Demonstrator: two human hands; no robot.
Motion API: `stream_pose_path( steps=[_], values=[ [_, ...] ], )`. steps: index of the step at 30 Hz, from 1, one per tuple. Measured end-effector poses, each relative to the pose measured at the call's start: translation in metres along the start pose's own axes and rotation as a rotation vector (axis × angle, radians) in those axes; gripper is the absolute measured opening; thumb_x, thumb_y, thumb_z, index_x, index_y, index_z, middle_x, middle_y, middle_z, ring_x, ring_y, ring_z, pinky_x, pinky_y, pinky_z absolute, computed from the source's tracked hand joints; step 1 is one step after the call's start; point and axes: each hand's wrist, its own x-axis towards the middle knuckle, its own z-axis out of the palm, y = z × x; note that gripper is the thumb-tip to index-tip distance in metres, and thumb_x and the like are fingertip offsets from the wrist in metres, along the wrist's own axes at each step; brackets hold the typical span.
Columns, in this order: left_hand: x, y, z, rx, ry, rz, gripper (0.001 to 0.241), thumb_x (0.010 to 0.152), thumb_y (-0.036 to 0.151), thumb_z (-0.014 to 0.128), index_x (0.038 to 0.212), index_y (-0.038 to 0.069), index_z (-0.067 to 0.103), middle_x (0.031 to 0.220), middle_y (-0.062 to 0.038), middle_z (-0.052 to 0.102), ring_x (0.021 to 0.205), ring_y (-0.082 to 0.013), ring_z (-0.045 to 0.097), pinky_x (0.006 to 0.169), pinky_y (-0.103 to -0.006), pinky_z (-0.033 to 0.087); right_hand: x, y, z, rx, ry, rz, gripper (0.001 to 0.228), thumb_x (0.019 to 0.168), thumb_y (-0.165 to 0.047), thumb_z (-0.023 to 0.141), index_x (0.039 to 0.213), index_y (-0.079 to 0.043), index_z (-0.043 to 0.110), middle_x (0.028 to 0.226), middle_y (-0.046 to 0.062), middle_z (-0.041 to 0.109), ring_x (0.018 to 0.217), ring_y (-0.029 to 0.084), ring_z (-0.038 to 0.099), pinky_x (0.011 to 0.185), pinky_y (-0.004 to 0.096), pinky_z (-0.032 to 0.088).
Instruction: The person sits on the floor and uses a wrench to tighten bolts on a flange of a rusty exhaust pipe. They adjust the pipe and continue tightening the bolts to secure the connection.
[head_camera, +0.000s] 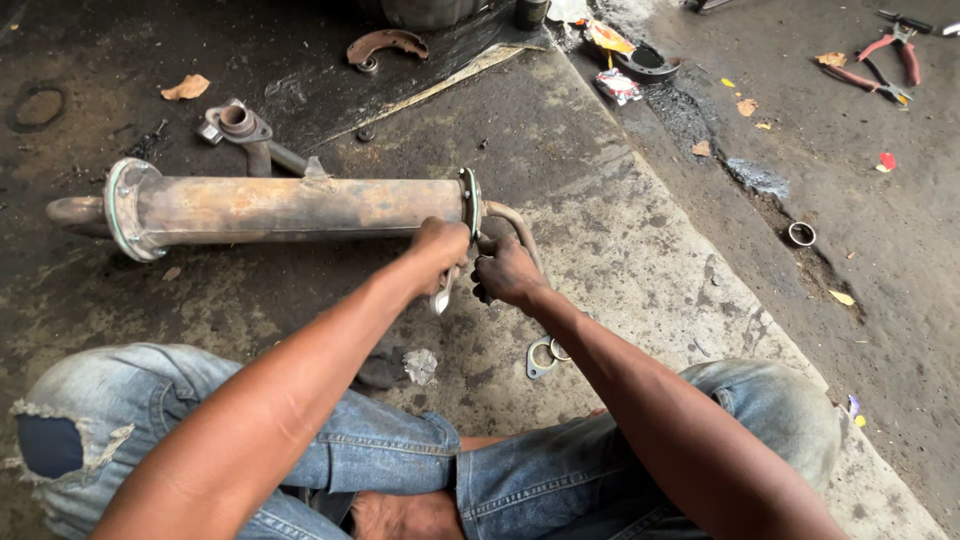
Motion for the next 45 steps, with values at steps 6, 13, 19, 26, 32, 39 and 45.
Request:
stream_pose_path(
  steps=[6,13,19,26,32,39,45],
  values=[
    [0.002,0.0,0.029,0.047,0.031,-0.026,0.015,0.092,0.011,0.055,0.078,0.004,0.054,0.069,-0.006,0.047,0.056,-0.0179,0.043,0.044,-0.0335,0.033,0.006,0.001,0.001,-0.144,-0.001,0.057,0.035,0.094,-0.017,0.063,0.125,-0.001,0.067,0.09,0.011,0.073,0.064,0.016,0.065,0.057,0.032,0.056],
    [-0.01,0.019,0.016,-0.196,-0.029,-0.103,0.022,0.098,0.01,0.045,0.084,-0.002,0.057,0.07,-0.011,0.053,0.055,-0.0208,0.051,0.044,-0.0399,0.04,0.024,0.02,0.003,-0.102,-0.018,0.03,0.034,0.093,-0.011,0.057,0.125,-0.004,0.067,0.087,0.013,0.074,0.06,0.016,0.061,0.051,0.033,0.052],
    [-0.034,0.015,0.025,-0.168,0.056,-0.054,0.021,0.094,0.015,0.058,0.094,-0.004,0.066,0.072,-0.01,0.063,0.057,-0.0185,0.06,0.049,-0.0448,0.048,0.011,0.017,-0.002,0.152,-0.024,-0.029,0.021,0.096,-0.009,0.056,0.108,-0.001,0.071,0.079,0.011,0.071,0.063,0.016,0.066,0.054,0.033,0.055],
    [-0.011,0.004,0.012,-0.465,-0.127,-0.31,0.022,0.101,0.024,0.041,0.095,0.01,0.057,0.068,-0.006,0.051,0.052,-0.0201,0.05,0.047,-0.0405,0.048,0.005,0.013,0.001,0.25,-0.054,-0.06,0.025,0.095,-0.008,0.057,0.107,0.007,0.073,0.083,0.009,0.073,0.068,0.015,0.069,0.058,0.033,0.055],
    [0.003,-0.007,0.028,-0.564,-0.051,-0.328,0.025,0.103,0.028,0.045,0.1,0.007,0.059,0.07,-0.008,0.053,0.052,-0.0185,0.052,0.043,-0.0376,0.045,-0.003,0.003,-0.002,0.16,-0.01,0.049,0.038,0.095,-0.014,0.062,0.13,0.001,0.056,0.096,0.015,0.074,0.077,0.02,0.072,0.068,0.033,0.062],
    [-0.018,0.004,0.054,-0.19,0.269,-0.202,0.026,0.097,0.025,0.051,0.105,0.002,0.061,0.087,-0.017,0.059,0.069,-0.0279,0.059,0.057,-0.0432,0.05,0.02,0.023,-0.003,0.141,-0.073,-0.017,0.035,0.094,-0.014,0.065,0.119,0.011,0.064,0.098,0.017,0.075,0.078,0.02,0.072,0.067,0.033,0.061],
    [-0.028,0.01,0.047,-0.116,0.31,-0.173,0.03,0.093,0.023,0.057,0.109,-0.002,0.063,0.101,-0.024,0.064,0.083,-0.036,0.065,0.068,-0.048,0.054,0.023,0.025,-0.002,0.176,-0.082,-0.066,0.031,0.093,-0.014,0.069,0.112,0.01,0.067,0.092,0.016,0.074,0.072,0.017,0.069,0.059,0.032,0.056]
  ],
)
